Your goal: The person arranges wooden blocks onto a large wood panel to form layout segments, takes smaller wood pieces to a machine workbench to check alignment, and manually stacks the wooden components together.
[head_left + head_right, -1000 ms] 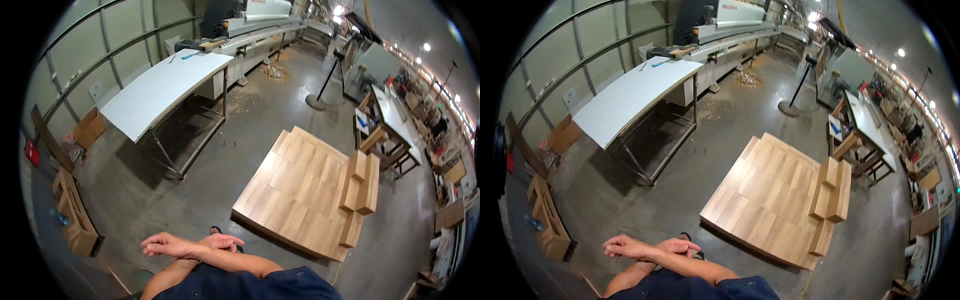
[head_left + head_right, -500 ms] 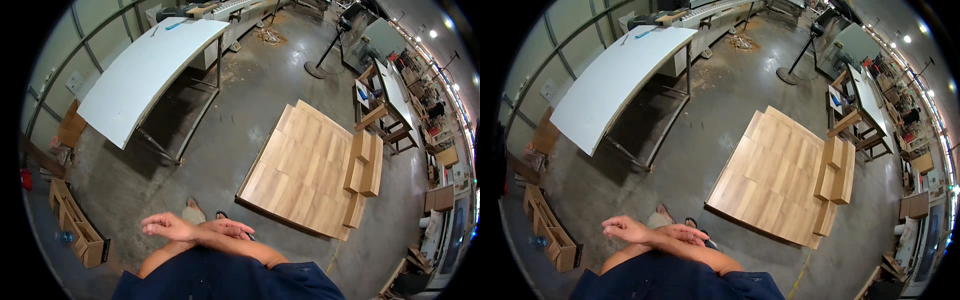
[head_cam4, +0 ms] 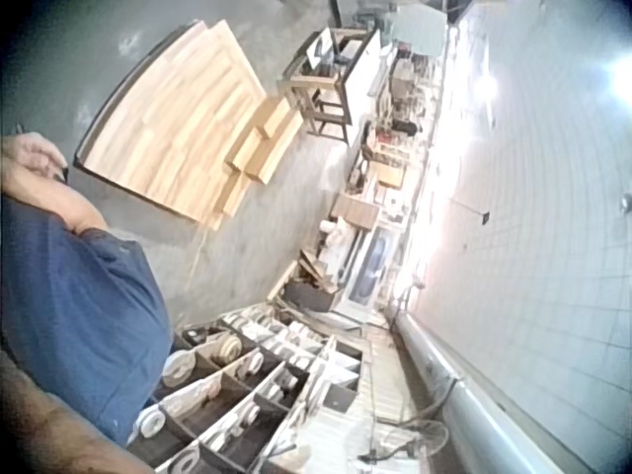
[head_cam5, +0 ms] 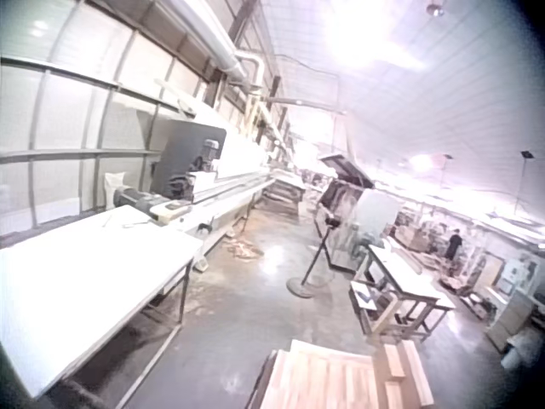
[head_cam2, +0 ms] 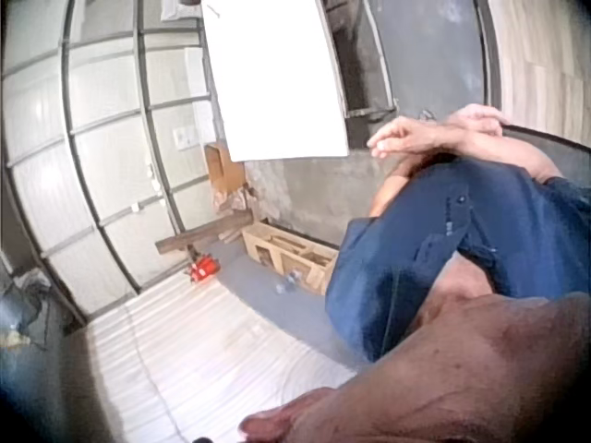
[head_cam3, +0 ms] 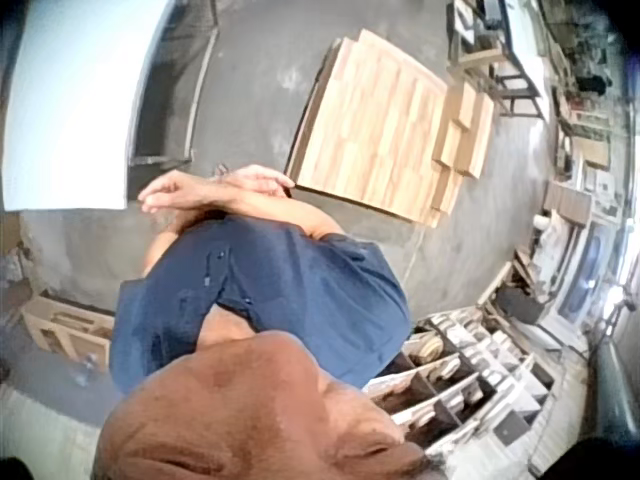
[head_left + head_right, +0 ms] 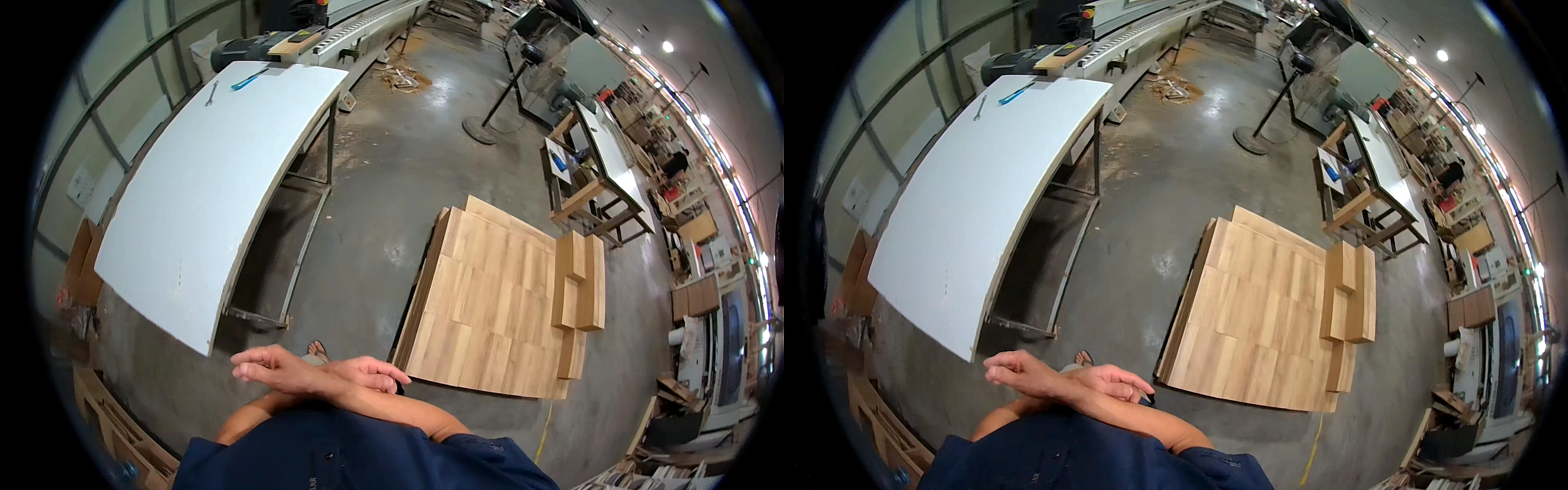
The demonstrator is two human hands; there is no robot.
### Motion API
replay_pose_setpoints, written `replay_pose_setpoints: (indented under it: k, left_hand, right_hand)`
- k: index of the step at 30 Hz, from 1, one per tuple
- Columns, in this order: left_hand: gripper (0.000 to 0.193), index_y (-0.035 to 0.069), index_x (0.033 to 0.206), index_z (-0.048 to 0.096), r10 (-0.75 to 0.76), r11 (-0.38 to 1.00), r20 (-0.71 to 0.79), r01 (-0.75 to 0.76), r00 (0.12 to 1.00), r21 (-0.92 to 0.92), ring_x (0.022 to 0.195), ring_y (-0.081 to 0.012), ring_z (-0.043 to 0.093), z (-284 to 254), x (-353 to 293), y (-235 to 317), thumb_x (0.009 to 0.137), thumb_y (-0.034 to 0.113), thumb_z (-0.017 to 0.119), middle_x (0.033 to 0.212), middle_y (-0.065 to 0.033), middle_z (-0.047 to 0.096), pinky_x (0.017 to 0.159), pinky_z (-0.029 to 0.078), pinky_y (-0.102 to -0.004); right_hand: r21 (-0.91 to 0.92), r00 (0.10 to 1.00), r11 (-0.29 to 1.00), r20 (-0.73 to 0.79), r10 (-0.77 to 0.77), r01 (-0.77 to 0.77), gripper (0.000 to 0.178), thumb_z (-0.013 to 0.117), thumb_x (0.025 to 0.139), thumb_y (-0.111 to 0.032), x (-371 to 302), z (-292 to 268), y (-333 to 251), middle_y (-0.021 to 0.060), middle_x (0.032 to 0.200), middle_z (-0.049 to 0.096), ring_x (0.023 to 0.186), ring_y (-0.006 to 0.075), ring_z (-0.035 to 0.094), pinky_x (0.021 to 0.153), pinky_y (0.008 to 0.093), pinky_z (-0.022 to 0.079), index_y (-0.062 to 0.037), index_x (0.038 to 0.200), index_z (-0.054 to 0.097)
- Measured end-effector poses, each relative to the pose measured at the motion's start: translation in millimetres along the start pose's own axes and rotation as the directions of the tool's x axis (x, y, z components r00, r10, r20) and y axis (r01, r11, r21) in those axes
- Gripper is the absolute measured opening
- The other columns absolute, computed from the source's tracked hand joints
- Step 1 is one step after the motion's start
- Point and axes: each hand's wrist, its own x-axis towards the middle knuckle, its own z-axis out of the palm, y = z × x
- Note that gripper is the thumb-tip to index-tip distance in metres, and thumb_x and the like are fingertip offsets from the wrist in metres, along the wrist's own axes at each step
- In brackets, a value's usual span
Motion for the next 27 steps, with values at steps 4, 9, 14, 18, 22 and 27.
replay_pose_setpoints:
  k: [4,9,14,18,22,27]
  left_hand:
    - [0.041,0.0,0.135,0.042,-0.011,0.995,0.079,0.018,0.997,-0.094,0.107,-0.0132,0.054,-25.4,-14.0,31.4,0.099,0.019,0.048,0.114,-0.0071,0.058,0.092,0.041,-0.0247]
    - [0.042,0.002,0.133,0.046,-0.095,0.993,0.142,0.103,0.985,-0.049,0.098,-0.011,0.056,-40.2,-6.7,67.3,0.097,0.023,0.052,0.11,-0.0054,0.059,0.085,0.045,-0.0247]
    - [0.04,0.001,0.135,0.043,-0.202,0.978,0.233,0.21,0.951,-0.013,0.101,-0.0098,0.051,-80.8,12.4,81.8,0.099,0.019,0.047,0.106,-0.0036,0.056,0.09,0.04,-0.0235]
    - [0.039,0.001,0.133,0.045,-0.156,0.984,0.207,0.17,0.966,-0.052,0.101,-0.0099,0.051,-100.9,18.7,113.9,0.099,0.018,0.048,0.106,-0.0042,0.056,0.09,0.04,-0.0232]
    - [0.038,0.0,0.133,0.046,-0.189,0.98,0.129,0.196,0.973,-0.043,0.096,-0.0095,0.052,-130.7,25.7,150.4,0.099,0.018,0.047,0.103,-0.0033,0.055,0.086,0.041,-0.0233]
    - [0.039,0.0,0.134,0.045,-0.17,0.984,0.016,0.171,0.985,-0.046,0.084,-0.0082,0.05,-164.8,45.8,198.9,0.1,0.018,0.045,0.094,-0.001,0.054,0.076,0.042,-0.0237]
  right_hand:
    - [0.087,0.992,0.996,-0.124,-0.003,0.014,0.037,0.056,0.096,-0.022,33.1,-24.1,-22.1,0.0044,0.099,0.063,0.091,0.0092,0.056,0.082,0.0224,0.045,0.0066,0.119,0.054]
    - [0.035,0.971,0.996,-0.229,-0.066,0.076,0.038,0.056,0.095,-0.023,52.8,-53.2,-43.2,0.0036,0.097,0.063,0.089,0.0078,0.055,0.076,0.0204,0.044,0.006,0.121,0.054]
    - [-0.004,0.943,1.0,-0.333,-0.005,0.004,0.041,0.053,0.097,-0.023,61.1,-91.4,-60.0,0.0094,0.109,0.064,0.1,0.0121,0.059,0.09,0.025,0.047,0.0044,0.127,0.05]
    - [-0.006,0.918,0.993,-0.381,-0.109,0.115,0.037,0.055,0.095,-0.024,76.0,-118.0,-82.8,0.0036,0.093,0.065,0.084,0.0081,0.056,0.073,0.0212,0.045,0.0052,0.118,0.057]
    - [-0.085,0.947,0.989,-0.287,-0.141,0.122,0.029,0.055,0.093,-0.019,96.8,-151.5,-118.9,0.0011,0.085,0.06,0.078,0.0072,0.053,0.07,0.0221,0.044,0.0046,0.108,0.06]
    - [-0.013,0.943,0.974,-0.248,-0.224,0.228,0.029,0.054,0.094,-0.018,109.3,-197.2,-156.5,0.0026,0.089,0.061,0.082,0.0079,0.053,0.073,0.0232,0.045,0.0044,0.11,0.059]
